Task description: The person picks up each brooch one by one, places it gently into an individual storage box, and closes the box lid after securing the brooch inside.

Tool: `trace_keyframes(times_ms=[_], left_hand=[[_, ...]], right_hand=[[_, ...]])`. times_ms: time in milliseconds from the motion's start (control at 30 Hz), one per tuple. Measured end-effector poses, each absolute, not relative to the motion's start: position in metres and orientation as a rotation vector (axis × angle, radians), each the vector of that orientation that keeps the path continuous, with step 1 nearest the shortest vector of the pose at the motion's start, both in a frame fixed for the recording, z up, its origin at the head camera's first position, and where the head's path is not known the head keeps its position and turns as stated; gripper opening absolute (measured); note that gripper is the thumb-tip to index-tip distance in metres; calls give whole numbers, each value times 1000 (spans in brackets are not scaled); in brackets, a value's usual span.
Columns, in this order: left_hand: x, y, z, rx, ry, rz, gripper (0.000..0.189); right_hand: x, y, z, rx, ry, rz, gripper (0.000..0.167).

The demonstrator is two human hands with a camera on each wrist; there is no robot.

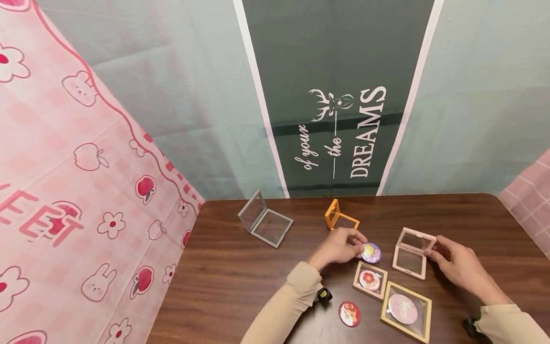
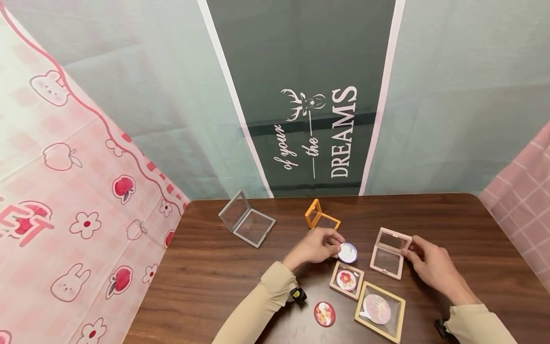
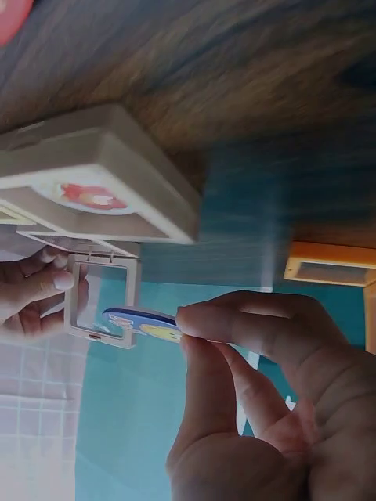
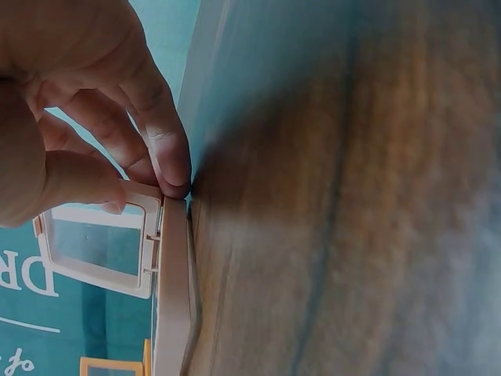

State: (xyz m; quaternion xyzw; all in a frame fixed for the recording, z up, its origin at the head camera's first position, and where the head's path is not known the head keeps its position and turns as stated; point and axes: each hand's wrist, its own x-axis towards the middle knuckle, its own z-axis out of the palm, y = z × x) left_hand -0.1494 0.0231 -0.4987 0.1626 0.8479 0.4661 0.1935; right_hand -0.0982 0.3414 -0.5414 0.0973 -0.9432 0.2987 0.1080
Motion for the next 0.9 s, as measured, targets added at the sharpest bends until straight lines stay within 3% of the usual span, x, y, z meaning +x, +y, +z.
trace_keyframes(times_ms=[233, 500, 767, 900], left_hand=[[-149, 50, -496, 370, 2317, 1374, 12], [-152, 75, -499, 232, 2120, 1522, 12], [-152, 101, -501, 188, 2410, 1190, 10], [-150, 115, -504, 167, 2533, 1028, 14]], right_hand=[[-91, 340, -545, 287, -2747, 917, 25], [-92, 336, -547, 279, -2747, 948, 20], [-91, 334, -543, 220, -2779, 996, 12], [-91, 337, -534, 118, -2840, 992, 28]])
